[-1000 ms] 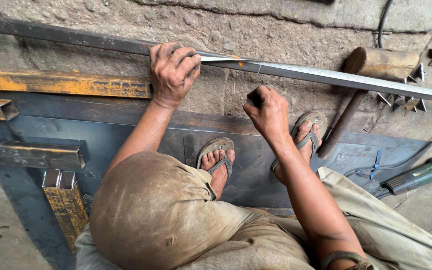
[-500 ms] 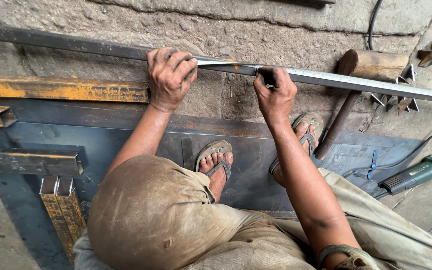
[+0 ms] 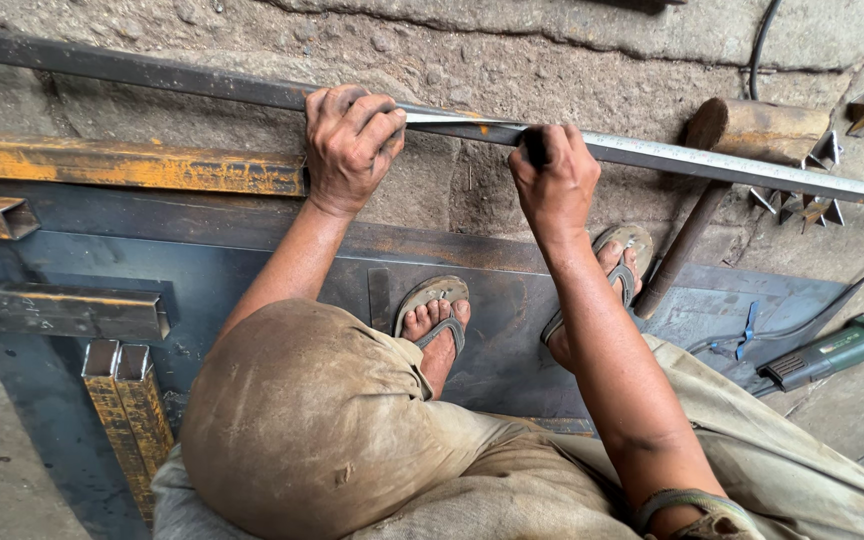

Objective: The person measures a long metal bar with a tape measure and marks it. They then use an angle grinder to cut the bar at the marked point, producing sparks. The person repeats the measuring and cutting process on the same bar.

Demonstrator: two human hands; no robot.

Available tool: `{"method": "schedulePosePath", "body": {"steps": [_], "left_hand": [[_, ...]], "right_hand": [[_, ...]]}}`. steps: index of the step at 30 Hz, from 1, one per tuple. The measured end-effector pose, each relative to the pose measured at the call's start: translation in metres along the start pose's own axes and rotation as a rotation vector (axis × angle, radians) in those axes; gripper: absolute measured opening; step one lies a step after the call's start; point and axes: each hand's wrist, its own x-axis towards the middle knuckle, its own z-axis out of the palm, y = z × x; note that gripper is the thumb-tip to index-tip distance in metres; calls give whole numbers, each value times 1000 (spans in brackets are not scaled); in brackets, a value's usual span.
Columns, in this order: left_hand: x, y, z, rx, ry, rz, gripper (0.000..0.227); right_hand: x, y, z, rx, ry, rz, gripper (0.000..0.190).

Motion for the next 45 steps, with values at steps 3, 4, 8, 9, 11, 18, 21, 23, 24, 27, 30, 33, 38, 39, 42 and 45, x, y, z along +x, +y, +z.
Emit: {"method": "schedulePosePath", "body": {"steps": [3, 4, 8, 9, 11, 18, 21, 23, 24, 27, 30, 33, 38, 39, 42, 45], "left_hand": [[1, 0, 0, 1, -5, -7, 28], [1, 0, -1, -4, -18, -13, 28], [-1, 0, 0, -8, -22, -8, 26], [-1, 0, 0, 0, -15, -15, 26], [0, 0, 1, 7, -5, -19, 24], [3, 2, -2, -5, -39, -27, 24], [6, 3, -7, -11, -63, -18, 23], [7, 3, -10, -19, -95, -15, 22], [7, 4, -11, -26, -102, -22, 21], [7, 4, -12, -40, -124, -41, 20], [9, 2, -10, -40, -146, -50, 19], [8, 1, -10, -36, -168, -65, 18], [10, 0, -9, -17, -202, -90, 17], [11, 0, -9, -21, -194, -81, 18], [10, 1, -10, -26, -173, -64, 18], [7, -1, -9, -36, -165, -53, 18]], "right_hand": [[-12, 6, 0, 26, -156, 24, 4], [-17, 7, 1, 43, -228, 30, 1], [-41, 4, 0, 97, -359, 52, 11], [-44, 2, 1, 94, -391, 54, 11], [-48, -1, 4, 107, -436, 82, 12], [-53, -6, 7, 174, -516, 83, 23], [-53, -5, 1, 182, -526, 62, 21], [-53, -5, -2, 186, -538, 55, 21], [-54, -4, -3, 182, -546, 45, 24], [-58, -4, -6, 216, -607, 54, 21], [-62, -3, -10, 203, -659, 71, 20], [-67, 0, -11, 202, -664, 84, 21], [-71, 8, -12, 200, -628, 123, 22], [-71, 10, -12, 198, -642, 132, 23], [-72, 13, -12, 201, -643, 146, 25], [-75, 16, -12, 208, -630, 144, 24]]}}
